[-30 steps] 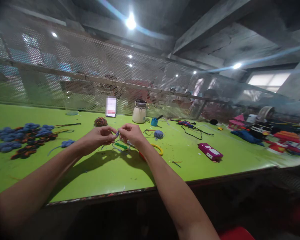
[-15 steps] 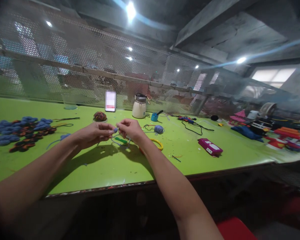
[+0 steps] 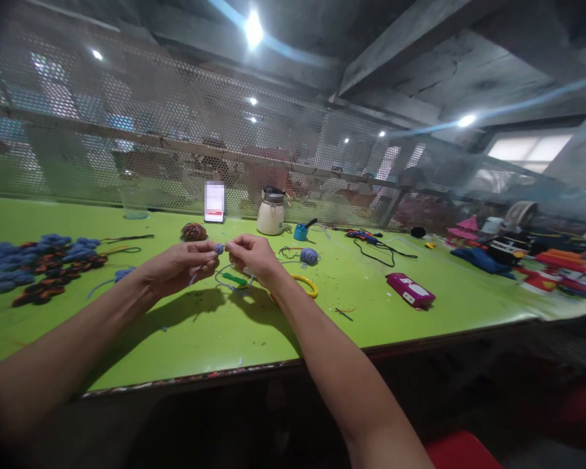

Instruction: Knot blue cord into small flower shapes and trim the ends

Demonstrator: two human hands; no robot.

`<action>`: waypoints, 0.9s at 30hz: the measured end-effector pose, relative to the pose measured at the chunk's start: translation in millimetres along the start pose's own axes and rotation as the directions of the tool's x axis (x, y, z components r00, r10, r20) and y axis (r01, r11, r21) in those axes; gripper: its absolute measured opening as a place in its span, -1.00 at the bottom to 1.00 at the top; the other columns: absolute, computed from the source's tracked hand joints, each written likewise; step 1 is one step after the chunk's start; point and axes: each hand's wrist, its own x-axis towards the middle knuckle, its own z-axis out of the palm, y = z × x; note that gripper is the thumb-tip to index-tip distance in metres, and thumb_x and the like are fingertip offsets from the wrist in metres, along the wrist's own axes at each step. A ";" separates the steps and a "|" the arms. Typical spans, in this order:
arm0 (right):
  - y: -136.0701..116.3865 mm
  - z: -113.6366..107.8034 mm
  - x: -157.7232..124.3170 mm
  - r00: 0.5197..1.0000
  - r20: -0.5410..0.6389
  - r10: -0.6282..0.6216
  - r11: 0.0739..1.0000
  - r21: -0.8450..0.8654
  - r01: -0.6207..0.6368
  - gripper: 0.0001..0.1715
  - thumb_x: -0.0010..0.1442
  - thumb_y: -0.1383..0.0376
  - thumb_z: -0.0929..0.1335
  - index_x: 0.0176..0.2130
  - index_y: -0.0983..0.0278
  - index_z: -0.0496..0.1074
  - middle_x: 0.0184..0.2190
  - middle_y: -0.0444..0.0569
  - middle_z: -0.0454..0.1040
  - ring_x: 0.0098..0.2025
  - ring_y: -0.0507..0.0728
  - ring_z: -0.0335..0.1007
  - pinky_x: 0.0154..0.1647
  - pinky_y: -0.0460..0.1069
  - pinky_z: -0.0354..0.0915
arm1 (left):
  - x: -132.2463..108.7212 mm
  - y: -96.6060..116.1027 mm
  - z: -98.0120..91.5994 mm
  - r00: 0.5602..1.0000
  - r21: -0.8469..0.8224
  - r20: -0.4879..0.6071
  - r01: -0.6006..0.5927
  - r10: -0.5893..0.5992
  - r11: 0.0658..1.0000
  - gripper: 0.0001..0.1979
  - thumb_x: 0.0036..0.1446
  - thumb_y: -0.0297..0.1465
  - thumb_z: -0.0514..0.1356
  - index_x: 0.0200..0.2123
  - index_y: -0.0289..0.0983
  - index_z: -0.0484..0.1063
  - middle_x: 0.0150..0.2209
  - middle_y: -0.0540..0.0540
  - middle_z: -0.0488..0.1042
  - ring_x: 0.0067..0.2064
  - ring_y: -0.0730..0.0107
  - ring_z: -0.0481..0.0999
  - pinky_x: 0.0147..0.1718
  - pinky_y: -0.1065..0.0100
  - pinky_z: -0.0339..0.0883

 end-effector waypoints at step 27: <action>-12.3 4.8 -7.7 0.988 0.147 0.045 0.952 0.294 -0.087 -0.79 -0.13 0.31 0.50 -0.47 0.31 0.43 -0.65 -0.25 0.18 -0.63 -0.11 -0.06 -0.61 -0.14 -0.03 | -13.9 4.6 22.7 0.945 -0.211 0.267 -0.134 0.189 0.968 -0.92 0.01 -0.52 0.25 -0.39 -0.43 0.42 -0.57 0.02 0.21 -0.57 0.65 0.16 -0.61 0.58 0.12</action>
